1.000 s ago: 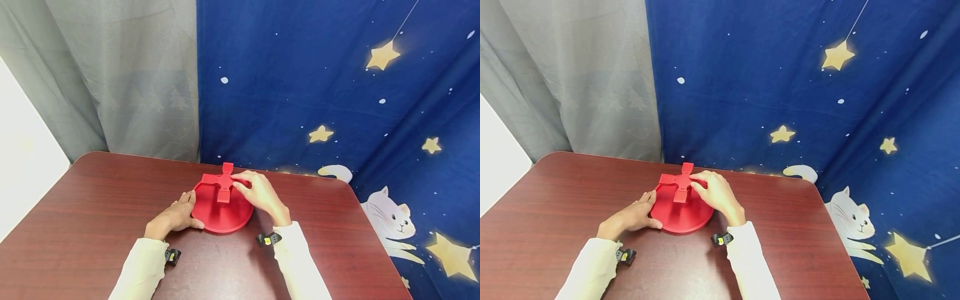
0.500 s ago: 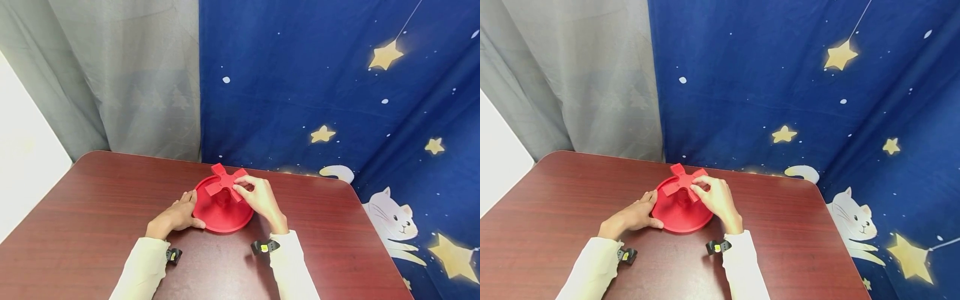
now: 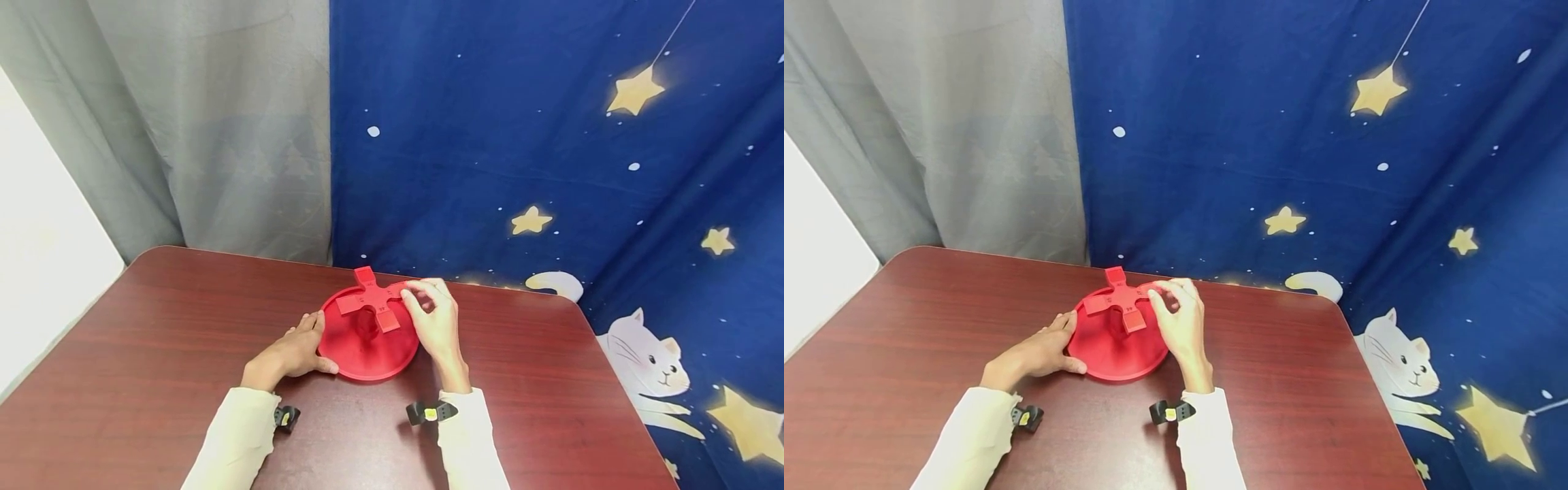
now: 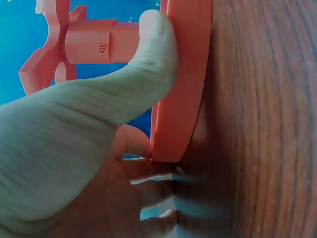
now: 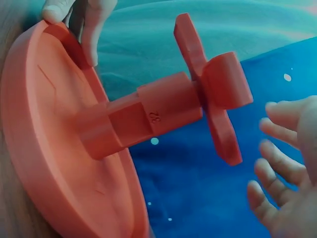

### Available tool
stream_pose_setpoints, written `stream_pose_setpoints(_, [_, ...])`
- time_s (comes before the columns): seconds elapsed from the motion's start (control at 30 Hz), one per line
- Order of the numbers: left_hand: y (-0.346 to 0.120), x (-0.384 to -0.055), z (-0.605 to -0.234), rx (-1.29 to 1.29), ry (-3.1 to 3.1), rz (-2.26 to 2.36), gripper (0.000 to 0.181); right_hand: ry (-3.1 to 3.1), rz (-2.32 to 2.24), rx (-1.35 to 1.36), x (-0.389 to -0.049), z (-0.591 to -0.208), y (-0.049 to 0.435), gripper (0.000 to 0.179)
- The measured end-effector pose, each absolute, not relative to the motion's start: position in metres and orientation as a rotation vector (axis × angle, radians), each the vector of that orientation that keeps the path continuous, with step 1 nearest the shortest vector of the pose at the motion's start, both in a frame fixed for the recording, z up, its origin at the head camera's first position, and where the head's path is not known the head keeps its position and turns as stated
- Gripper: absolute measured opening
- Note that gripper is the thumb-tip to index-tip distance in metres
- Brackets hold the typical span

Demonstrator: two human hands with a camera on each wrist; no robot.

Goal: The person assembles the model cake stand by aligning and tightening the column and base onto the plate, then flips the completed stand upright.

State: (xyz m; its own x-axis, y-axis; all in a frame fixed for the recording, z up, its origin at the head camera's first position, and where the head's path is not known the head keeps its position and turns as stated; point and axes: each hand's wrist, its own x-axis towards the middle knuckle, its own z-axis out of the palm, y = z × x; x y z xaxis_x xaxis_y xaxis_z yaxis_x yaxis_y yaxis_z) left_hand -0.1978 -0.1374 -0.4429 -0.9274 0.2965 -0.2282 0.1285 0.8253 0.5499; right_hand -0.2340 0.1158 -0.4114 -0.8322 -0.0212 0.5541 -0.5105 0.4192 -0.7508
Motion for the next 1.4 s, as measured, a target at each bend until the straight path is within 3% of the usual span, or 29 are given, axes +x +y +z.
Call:
stream_pose_setpoints(0.17, [-0.135,-0.199,-0.443,0.329,2.7,0.783,0.112,-2.264,1.519,0.485,-0.241,-0.42,0.12,0.042])
stream_pose_setpoints(0.3, [-0.135,-0.198,-0.442,0.318,2.691,0.787,0.113,-2.343,1.693,0.503,-0.241,-0.422,0.121,0.048])
stream_pose_setpoints(0.53, [-0.137,-0.198,-0.442,0.302,2.685,0.761,0.113,-2.333,1.719,0.557,-0.222,-0.395,0.117,0.038])
stream_pose_setpoints(1.4, [-0.136,-0.197,-0.44,0.318,2.691,0.789,0.116,-2.422,1.793,0.753,-0.215,-0.389,0.123,0.018])
